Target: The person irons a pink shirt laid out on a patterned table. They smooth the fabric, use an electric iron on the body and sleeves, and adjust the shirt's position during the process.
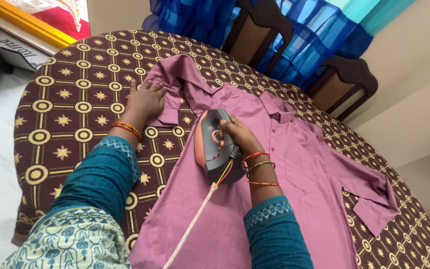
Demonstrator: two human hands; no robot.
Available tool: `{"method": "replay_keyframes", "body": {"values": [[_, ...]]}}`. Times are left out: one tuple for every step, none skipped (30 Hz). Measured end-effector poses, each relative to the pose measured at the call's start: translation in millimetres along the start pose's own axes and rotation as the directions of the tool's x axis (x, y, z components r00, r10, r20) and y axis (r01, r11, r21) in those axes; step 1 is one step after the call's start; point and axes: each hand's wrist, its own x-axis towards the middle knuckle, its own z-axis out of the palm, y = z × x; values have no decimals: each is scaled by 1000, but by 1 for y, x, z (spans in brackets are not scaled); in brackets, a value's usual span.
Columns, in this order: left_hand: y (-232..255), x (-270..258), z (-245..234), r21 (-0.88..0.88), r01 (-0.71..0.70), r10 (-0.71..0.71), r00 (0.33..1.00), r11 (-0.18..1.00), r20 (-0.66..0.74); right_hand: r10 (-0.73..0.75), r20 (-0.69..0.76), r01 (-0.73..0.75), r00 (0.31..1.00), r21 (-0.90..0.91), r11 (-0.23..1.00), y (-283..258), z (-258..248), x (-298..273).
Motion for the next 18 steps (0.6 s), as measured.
{"method": "replay_keyframes", "body": {"values": [[0,-1,-4,30,34,-33,999,999,-25,-6,37,5,999,13,1000,-2,0,-1],[6,-1,-7,88,9,-3,998,996,-71,-12,74,10,997,27,1000,-3,1,-5],[16,-2,-7,145,-11,27,994,989,-110,-15,112,10,994,41,999,-2,4,-13],[23,-4,-8,203,-28,59,987,979,-149,-3,145,-1,989,29,1000,-1,6,-24],[35,-7,-7,124,-54,85,961,991,-264,12,179,-16,984,19,1000,0,7,-38],[53,-7,-7,48,-89,100,921,995,-377,28,212,-30,977,8,1000,2,10,-54],[68,-2,-9,-51,-48,36,973,998,-227,42,197,-36,979,-35,999,4,15,-70],[80,2,-10,-141,8,-18,998,990,-66,56,182,-43,982,-78,996,7,20,-87],[89,3,-10,-185,38,-50,997,982,-60,70,168,-48,983,-128,991,7,23,-101],[96,4,-8,-227,67,-81,995,972,-54,80,189,-56,979,-126,990,8,26,-113],[103,8,-6,-270,87,-103,994,959,-47,89,200,-65,976,-121,990,9,28,-124],[107,13,-3,-284,105,-133,988,953,-82,97,212,-74,972,-116,991,9,29,-129],[109,16,1,-299,120,-160,981,947,-113,93,182,-74,979,-105,992,10,28,-130],[110,20,6,-314,135,-188,972,940,-143,88,151,-75,985,-94,993,12,26,-128],[108,20,13,-303,118,-179,967,946,-181,92,127,-81,988,-88,993,14,24,-123],[107,19,20,-291,102,-170,961,951,-218,67,128,-55,989,-92,994,17,21,-117],[101,25,20,-270,80,-155,951,959,-268,26,130,-14,991,-93,996,17,19,-103],[97,29,20,-275,55,-134,952,960,-277,-16,132,28,991,-94,995,16,16,-89]]}}
